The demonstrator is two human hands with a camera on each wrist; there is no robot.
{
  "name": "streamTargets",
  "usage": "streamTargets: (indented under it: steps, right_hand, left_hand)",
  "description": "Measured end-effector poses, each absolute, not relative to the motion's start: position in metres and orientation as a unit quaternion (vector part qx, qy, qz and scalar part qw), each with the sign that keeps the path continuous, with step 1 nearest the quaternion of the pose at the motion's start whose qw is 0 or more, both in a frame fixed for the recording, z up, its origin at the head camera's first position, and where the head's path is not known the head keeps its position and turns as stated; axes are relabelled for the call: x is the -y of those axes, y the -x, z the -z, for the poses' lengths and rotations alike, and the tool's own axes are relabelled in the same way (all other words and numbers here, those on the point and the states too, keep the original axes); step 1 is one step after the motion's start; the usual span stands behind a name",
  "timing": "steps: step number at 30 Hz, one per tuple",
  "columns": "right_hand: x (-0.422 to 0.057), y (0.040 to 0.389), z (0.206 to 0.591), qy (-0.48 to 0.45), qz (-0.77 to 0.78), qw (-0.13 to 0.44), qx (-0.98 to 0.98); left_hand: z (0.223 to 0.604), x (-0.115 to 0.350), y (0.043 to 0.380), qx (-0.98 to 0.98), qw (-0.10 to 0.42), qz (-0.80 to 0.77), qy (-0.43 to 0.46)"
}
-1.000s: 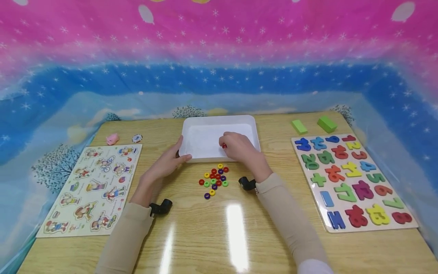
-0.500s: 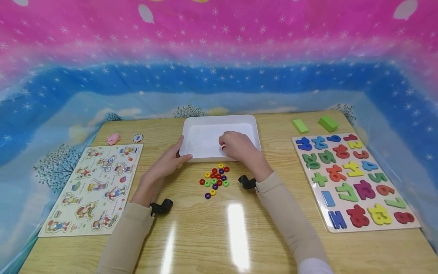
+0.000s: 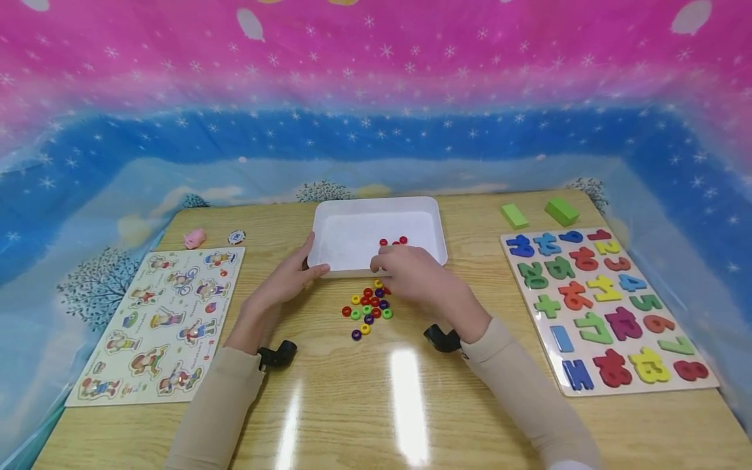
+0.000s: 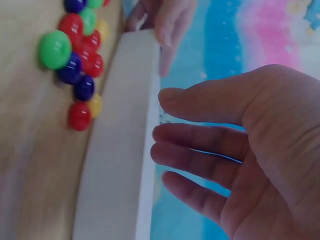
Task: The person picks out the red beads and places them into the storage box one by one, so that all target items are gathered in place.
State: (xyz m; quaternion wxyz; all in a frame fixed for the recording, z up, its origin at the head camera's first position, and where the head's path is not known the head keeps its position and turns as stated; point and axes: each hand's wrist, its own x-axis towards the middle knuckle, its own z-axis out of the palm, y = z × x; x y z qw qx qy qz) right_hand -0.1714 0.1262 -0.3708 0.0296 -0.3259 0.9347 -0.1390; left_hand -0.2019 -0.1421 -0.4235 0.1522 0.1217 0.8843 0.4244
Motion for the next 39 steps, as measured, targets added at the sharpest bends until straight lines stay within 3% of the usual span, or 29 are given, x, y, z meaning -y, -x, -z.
streamTargets:
  steps: [20,28,35,39]
  right_hand:
    - [-0.122,0.161,0.406,0.341,0.085,0.018,-0.936]
    - [-0.125,0.159,0.395,0.347,0.092,0.000,-0.933]
    - [-0.134,0.177,0.379,0.314,0.126,-0.027,-0.941]
    - [-0.142,0.197,0.381,0.279,0.156,-0.012,-0.947]
  left_hand:
    - [0.419,0.142,0.200,-0.887,0.151,-0.419,-0.120]
    - [0.421,0.141,0.200,-0.885,0.150,-0.424,-0.123]
    - [0.420,0.140,0.200,-0.884,0.148,-0.425,-0.125]
    - [0.421,0.140,0.199,-0.885,0.148,-0.424,-0.123]
